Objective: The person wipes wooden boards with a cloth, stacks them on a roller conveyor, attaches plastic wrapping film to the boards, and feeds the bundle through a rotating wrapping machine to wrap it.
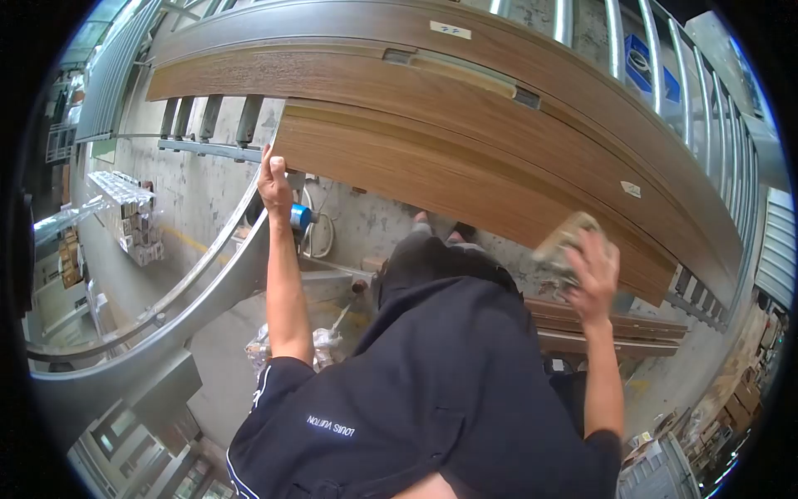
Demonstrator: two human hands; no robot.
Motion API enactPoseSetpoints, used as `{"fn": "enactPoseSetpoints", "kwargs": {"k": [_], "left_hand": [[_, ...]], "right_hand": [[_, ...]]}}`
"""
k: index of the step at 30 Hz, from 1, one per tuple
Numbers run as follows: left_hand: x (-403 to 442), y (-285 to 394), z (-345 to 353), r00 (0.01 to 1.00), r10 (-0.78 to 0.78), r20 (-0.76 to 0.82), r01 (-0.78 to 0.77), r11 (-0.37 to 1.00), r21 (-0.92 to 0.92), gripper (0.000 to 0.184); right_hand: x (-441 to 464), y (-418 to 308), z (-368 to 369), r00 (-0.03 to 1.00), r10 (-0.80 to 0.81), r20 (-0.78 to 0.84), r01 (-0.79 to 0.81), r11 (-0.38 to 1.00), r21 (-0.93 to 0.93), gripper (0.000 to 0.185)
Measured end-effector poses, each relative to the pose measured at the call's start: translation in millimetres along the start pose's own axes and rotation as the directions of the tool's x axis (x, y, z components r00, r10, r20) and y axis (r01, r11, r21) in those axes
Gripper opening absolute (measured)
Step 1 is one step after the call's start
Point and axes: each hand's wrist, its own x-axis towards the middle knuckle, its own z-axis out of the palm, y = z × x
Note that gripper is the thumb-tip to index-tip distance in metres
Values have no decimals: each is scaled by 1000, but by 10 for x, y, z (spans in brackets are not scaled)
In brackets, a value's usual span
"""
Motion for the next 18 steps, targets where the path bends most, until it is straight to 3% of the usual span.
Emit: {"fn": "enactPoseSetpoints", "kwargs": {"k": [2, 4, 6, 7, 9, 11, 12, 13, 14, 15, 16, 17, 18], "left_hand": [[-19, 35, 65, 1000, -2, -3, 2, 1000, 1, 36], [-43, 15, 52, 1000, -2, 11, 1, 1000, 10, 34], [-26, -58, -17, 993, -115, 38, 114, 993, 22, 33], [-20, 25, 27, 990, -136, -42, 135, 991, -15, 32], [62, -1, -35, 994, -71, 85, 61, 991, 118, 32], [21, -245, 44, 978, 198, 71, -200, 979, 30, 35], [63, -324, 13, 964, 250, 87, -264, 897, 355, 30], [98, -232, -11, 947, 277, 162, -321, 806, 498, 20], [37, 217, -97, 879, 343, 331, -476, 630, 613, 16], [-106, 129, -58, 857, 452, 249, -453, 429, 782, 21], [-186, -240, 64, 874, 486, -21, -234, 458, 858, 33], [-392, 253, 102, 887, 115, -448, 97, 901, 423, 43], [-634, 486, -14, 898, -9, -441, 76, 988, 134, 49]], "right_hand": [[-686, 496, -105, 979, 189, -82, -192, 981, -27, 50], [-1041, 638, -74, 933, 340, -120, -358, 913, -197, 55], [-974, 568, 134, 913, 374, -163, -403, 889, -218, 51], [-821, 477, 237, 906, 381, -184, -416, 883, -218, 50], [-206, 22, 340, 952, 271, -142, -294, 940, -174, 59], [531, -526, 421, 992, 116, -50, -121, 989, -89, 65], [864, -781, 511, 1000, 25, -4, -25, 998, -61, 69], [1178, -994, 660, 996, -84, -35, 83, 996, -21, 69], [1491, -1264, 795, 979, -192, -69, 193, 981, 10, 71], [1761, -1532, 844, 962, -275, -1, 275, 961, -23, 66], [1966, -1810, 988, 924, -371, -87, 371, 928, -18, 58], [2145, -1991, 1196, 843, -518, -146, 516, 855, -57, 51], [2229, -2217, 1222, 725, -665, -180, 651, 747, -133, 43]]}}
